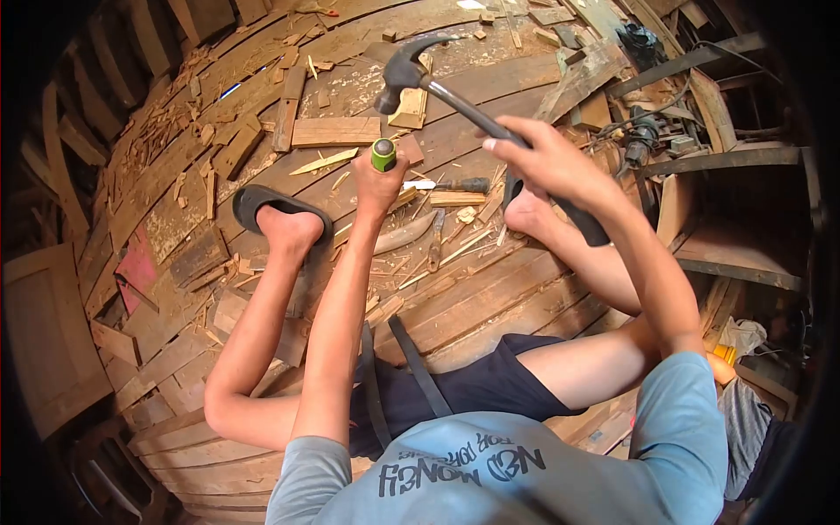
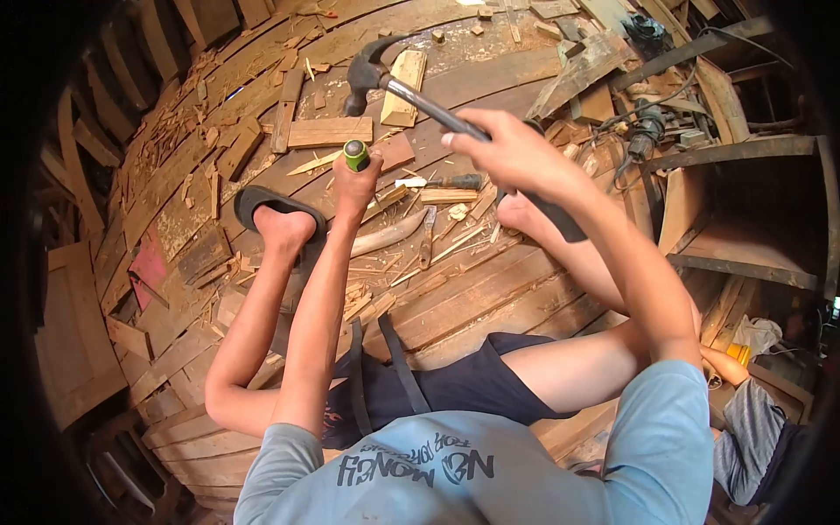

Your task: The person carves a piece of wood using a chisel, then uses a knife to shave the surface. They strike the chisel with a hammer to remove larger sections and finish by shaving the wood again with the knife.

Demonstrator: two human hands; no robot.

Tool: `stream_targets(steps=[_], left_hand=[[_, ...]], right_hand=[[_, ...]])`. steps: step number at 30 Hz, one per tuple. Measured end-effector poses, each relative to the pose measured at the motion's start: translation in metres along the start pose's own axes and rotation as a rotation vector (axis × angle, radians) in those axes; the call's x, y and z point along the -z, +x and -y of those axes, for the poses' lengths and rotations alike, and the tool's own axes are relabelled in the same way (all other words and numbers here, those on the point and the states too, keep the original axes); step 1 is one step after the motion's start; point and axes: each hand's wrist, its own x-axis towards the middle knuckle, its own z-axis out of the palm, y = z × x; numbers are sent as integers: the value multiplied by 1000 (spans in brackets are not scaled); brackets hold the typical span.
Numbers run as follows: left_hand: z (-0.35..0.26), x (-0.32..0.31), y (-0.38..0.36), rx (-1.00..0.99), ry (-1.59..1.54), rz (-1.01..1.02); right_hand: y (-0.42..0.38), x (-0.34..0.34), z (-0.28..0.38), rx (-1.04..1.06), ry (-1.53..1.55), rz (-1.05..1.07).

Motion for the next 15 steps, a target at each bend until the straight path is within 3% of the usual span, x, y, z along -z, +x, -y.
stream_targets(steps=[4, 9, 12, 15], left_hand=[[1, -3, 2, 11, -31, 24], [-1, -2, 2, -17, 24, 51], [-4, -2, 1, -16, 13, 33], [0, -3, 0, -29, 12, 34]], right_hand=[[-31, -4, 3, 197, -239, -174], [-51, -12, 7, 385, -103, -358], [-42, -35, -11, 370, 17, -347], [-42, -36, -14, 261, -254, -222]])
